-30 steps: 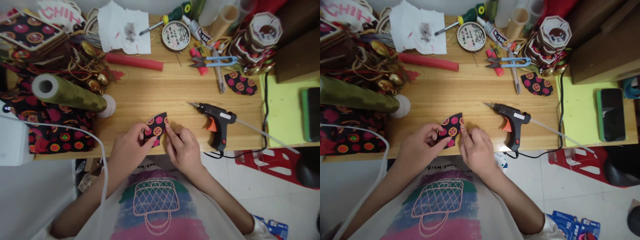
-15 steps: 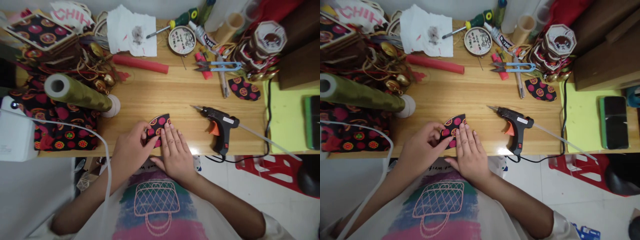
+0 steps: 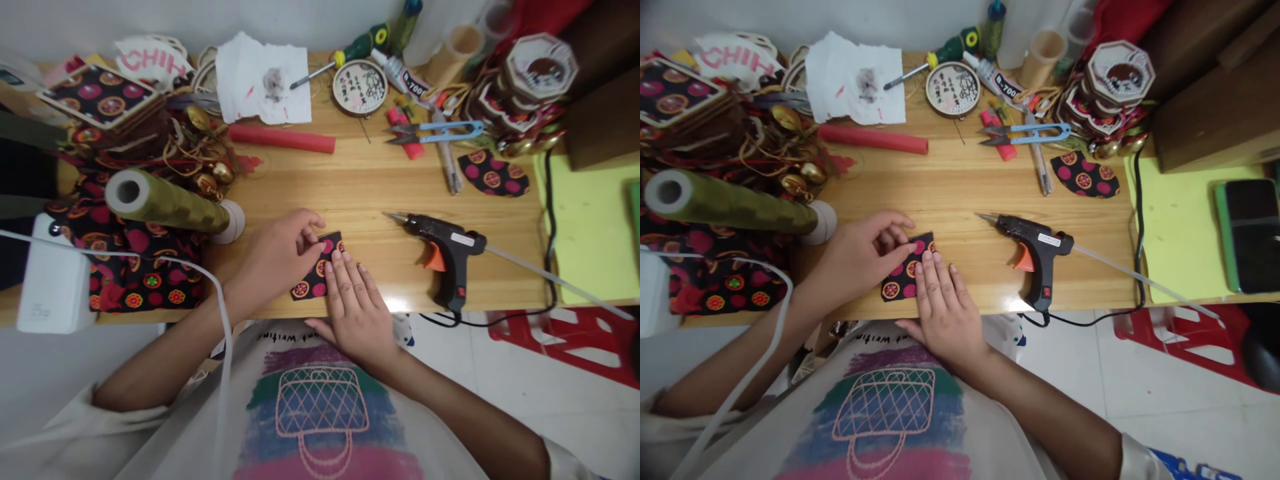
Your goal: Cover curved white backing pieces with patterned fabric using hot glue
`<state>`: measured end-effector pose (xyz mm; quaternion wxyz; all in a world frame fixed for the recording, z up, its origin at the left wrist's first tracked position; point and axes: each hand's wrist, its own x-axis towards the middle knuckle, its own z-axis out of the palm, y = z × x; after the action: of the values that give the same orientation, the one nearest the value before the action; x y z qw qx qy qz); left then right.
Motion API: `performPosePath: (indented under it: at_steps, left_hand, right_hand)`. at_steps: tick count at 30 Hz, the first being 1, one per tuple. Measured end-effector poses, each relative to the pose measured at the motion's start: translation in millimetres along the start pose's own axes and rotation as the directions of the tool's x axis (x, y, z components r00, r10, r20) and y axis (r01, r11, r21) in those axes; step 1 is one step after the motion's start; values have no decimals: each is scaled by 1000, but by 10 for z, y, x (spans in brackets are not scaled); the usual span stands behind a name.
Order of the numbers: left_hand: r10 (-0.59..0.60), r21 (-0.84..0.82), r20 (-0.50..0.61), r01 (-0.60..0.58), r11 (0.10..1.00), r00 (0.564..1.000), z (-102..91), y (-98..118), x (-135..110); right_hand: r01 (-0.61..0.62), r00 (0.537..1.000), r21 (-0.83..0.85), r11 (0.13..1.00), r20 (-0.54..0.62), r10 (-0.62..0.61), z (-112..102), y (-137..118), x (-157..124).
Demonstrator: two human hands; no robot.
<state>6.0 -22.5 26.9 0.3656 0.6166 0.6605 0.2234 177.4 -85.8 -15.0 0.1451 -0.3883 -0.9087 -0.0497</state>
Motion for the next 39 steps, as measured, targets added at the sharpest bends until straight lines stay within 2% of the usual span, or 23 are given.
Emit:
performPosePath:
  at_steps: [6,16,27,33,37,39]
  left_hand:
    - [-6,-22,-1,6,1000,1000,-7,-15,8]
    - [79,73,-52,-75,994,995,31,-21,-26]
    - [85,212,-5,-82,974,996,32,13,18]
    - [220,307,-18,-204,930,975,38,-72,-7]
    - [309,451,-96,-235,861,946,-100,-217,-62]
    - [393,536,-111,-278,797,913,-184,-260,-122]
  right_hand:
    - [-2,1000,-7,1000,1,2,4,-4,12]
    - [-5,1000,-4,1000,12,5,19,-8,-1]
    - [-14,1000,-10,1000,-28,14,11,-11,25]
    - [-12,1000,9,1000,-11,13,23,-15,12]
    - [-19,1000,-3,1000,-11,19,31,-20,9]
    - [-18,1000,-10,1000,-17,18,29,-20,12]
